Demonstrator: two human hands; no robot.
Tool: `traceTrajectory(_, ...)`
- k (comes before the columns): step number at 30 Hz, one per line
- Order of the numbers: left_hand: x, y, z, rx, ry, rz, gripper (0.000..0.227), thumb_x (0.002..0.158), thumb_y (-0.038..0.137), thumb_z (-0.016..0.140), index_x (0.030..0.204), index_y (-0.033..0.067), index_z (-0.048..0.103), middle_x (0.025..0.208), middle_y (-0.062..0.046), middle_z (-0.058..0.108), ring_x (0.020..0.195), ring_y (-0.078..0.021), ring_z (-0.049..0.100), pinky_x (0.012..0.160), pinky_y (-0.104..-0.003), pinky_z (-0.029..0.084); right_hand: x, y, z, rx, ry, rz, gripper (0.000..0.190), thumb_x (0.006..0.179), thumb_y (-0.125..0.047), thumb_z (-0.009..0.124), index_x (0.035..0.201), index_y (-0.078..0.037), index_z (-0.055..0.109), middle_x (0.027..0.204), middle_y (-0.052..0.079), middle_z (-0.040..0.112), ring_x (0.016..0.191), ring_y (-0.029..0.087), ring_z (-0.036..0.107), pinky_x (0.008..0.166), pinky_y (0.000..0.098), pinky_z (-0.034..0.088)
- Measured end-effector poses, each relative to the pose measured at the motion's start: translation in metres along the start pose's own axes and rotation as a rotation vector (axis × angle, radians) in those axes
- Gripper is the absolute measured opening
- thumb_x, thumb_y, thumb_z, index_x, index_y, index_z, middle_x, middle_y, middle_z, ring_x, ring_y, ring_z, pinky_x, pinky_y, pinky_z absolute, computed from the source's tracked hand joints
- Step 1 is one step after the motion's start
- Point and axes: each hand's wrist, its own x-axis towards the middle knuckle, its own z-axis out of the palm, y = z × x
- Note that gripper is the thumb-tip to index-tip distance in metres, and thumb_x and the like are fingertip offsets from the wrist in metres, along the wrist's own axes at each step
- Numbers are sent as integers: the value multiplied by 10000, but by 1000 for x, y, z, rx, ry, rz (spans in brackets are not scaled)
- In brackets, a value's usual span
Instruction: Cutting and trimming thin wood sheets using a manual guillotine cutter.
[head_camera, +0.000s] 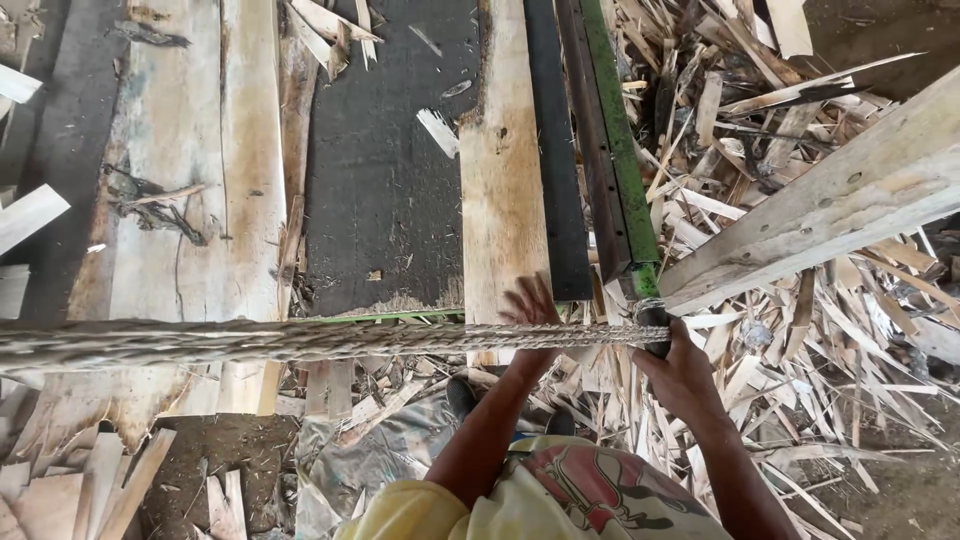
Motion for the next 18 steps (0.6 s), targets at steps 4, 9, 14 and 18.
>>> traceTrajectory(4,5,6,-41,-36,-99,-63,987,945,225,657,1675,-26,43,1630,-350,169,1397,-558,306,1040,-684,382,3,4,2,25,11,-24,703,855,-297,724,1472,-125,436,947,174,745,814,310,749,727,448,597)
traceTrajectory(9,49,-36,-19,182,562,228,775,819,60,578,1503,-107,253,1381,-258,530,783,-224,595,557,-322,550,9,12,7,11,25,-89,702,836,-311,756,1443,-111,466,966,185,748,858,319,740,782,447,583)
traceTrajectory(14,-2,-34,-146,-182,339,214,618,967,11,487,1565,-43,340,885,-157,629,429,-76,441,300,-250,407,7,6,5,43,9,-82,676,842,-313,748,1431,-120,476,981,183,745,852,311,742,772,442,589)
traceTrajectory(18,-29,-47,-155,-721,368,307,635,951,-10,474,1584,-2,433,676,-135,616,443,-79,415,340,-266,398,6,4,4,79,-47,-40,677,860,-308,717,1449,-120,442,1003,188,735,861,311,747,768,446,598)
